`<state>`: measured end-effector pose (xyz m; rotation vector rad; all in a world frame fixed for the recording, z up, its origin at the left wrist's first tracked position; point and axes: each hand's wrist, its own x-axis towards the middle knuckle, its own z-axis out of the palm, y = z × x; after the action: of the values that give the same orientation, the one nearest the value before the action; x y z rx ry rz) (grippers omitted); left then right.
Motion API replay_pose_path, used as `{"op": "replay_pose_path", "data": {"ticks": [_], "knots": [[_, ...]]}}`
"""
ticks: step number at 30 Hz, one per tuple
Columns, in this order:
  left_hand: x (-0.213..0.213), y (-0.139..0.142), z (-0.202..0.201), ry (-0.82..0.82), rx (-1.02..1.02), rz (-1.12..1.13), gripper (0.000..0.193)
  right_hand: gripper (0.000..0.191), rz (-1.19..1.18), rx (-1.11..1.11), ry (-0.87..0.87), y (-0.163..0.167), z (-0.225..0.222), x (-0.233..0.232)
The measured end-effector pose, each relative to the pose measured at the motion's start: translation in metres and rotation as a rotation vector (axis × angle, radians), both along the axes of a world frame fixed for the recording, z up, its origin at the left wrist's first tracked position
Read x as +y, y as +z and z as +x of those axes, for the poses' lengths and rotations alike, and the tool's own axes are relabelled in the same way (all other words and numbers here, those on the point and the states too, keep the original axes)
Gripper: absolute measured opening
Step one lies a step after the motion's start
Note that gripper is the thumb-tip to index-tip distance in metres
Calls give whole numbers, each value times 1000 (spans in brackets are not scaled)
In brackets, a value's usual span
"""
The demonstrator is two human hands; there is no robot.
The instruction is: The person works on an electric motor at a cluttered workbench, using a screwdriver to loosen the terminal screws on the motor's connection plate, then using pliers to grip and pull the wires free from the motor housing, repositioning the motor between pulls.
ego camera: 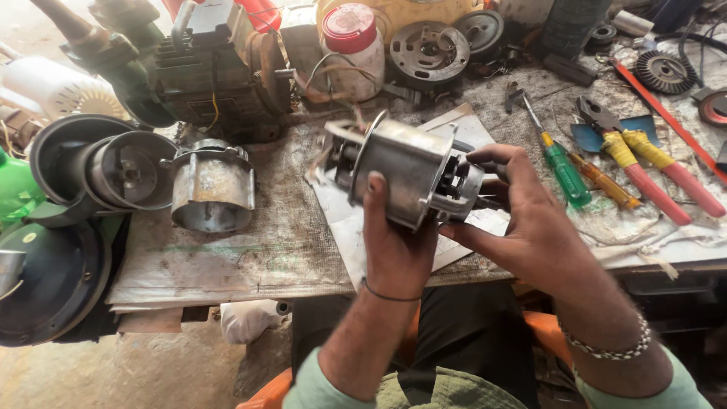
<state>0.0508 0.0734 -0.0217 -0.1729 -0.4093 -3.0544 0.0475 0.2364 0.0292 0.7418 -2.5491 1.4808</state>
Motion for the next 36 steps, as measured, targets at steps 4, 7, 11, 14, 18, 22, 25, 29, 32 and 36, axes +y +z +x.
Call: {"op": "replay_pose_path", "data": {"ticks": [4,7,11,14,18,22,25,29,32,36], "knots": [[6,-28,4,-9,-74,22,58,82,-104,-10,-16,-14,-5,-11],[8,-42,5,-9,-87,27,55,88,-36,-1,-80,-23,-7,-15],[11,-45,11,28,-21,-39,55,98,-211,-65,-5,-27,-10,-8],[12,-41,14,64,-1,-60,55,104,-170,-54,175,-24,-17,8],[13,-36,14,54,-47,-62,60,95,-492,-532,181,-33,-29,26],[15,-35,15,55,35,-97,72,95,-400,-636,72,-52,-39,38],[18,-38,17,75,44,-124,74,97,-404,-620,129,-59,-44,45],[18,-43,18,55,61,-115,73,91,-416,-654,131,-58,-45,48],[17,-46,17,42,62,-111,73,93,-335,-610,134,-55,-45,51],[17,-46,16,42,59,-108,73,96,-250,-495,162,-57,-45,57]]}}
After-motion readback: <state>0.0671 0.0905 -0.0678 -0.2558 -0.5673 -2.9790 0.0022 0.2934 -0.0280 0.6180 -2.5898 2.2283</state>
